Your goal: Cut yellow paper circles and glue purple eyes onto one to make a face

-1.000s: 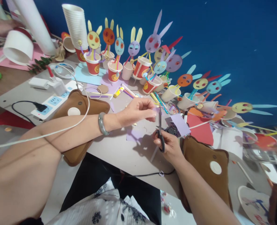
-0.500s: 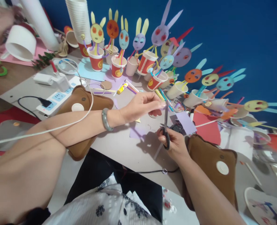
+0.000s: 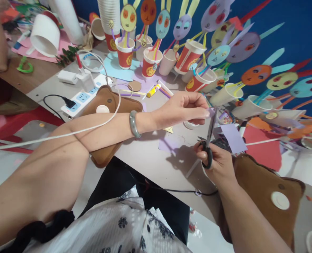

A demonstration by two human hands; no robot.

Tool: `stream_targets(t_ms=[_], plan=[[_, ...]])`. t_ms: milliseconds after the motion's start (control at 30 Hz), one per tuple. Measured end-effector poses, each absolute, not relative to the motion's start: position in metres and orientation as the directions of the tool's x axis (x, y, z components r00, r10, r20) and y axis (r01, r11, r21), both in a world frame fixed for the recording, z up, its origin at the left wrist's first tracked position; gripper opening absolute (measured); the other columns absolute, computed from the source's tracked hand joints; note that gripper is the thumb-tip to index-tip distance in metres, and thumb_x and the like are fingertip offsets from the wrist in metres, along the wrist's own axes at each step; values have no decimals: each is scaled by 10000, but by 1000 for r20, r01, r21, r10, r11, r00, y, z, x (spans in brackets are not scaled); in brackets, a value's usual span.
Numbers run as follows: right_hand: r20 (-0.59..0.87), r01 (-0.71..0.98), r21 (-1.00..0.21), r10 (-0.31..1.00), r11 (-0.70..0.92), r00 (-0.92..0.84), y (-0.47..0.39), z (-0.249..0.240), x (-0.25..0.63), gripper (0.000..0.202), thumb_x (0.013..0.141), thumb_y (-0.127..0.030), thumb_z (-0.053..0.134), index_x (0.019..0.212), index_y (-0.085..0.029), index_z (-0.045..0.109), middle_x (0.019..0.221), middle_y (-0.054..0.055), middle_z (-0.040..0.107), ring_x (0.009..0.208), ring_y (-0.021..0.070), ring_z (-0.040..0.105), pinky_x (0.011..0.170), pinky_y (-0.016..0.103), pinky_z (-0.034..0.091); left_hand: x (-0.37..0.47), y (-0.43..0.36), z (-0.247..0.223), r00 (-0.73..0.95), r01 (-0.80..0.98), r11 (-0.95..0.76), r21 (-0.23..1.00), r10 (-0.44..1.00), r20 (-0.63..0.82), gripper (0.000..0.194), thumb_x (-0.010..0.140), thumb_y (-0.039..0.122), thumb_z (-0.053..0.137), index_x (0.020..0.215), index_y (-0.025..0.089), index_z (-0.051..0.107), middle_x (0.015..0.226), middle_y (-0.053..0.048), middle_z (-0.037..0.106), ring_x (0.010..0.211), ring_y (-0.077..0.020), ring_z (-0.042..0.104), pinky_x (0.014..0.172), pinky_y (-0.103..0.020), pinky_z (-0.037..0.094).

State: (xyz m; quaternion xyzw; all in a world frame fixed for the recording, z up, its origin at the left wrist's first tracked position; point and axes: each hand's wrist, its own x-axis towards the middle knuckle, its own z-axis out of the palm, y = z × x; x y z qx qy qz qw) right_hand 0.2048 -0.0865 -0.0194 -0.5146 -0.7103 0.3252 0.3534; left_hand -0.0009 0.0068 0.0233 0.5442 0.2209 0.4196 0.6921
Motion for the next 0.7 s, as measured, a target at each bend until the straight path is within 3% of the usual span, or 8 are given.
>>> stream_targets(t_ms=[367,500,600,700], plan=[[149,473,-861,982,186,-114,-89,-28,209,502,812,-705,673,656,-233,608,623,9,528,594,174,466,557,333,380,-2,16,25,435,-322,87,943,898,66,251,933,59,563,706,156,519,639,26,624,618,-60,572,676,-244,456],[266,317,-913,964,257,-16,-89,-33,208,488,819,-672,689,637,-234,572,673,25,554,655,198,517,611,354,406,-1,26,20,390,-319,131,939,921,4,196,951,135,600,770,160,531,679,33,641,616,-46,552,668,-232,437],[356,163,-922,934,351,4,-88,-35,205,564,781,-787,627,650,-241,566,698,42,549,641,209,523,584,369,408,1,30,17,382,-330,149,932,924,-13,156,939,139,628,809,162,546,693,41,653,608,-39,547,655,-223,429],[397,164,-902,917,399,-47,-88,-35,203,576,768,-819,600,676,-250,590,728,59,556,654,224,536,585,389,423,1,30,15,376,-346,138,928,927,2,136,924,145,654,832,168,557,707,48,665,615,-39,542,664,-222,434]])
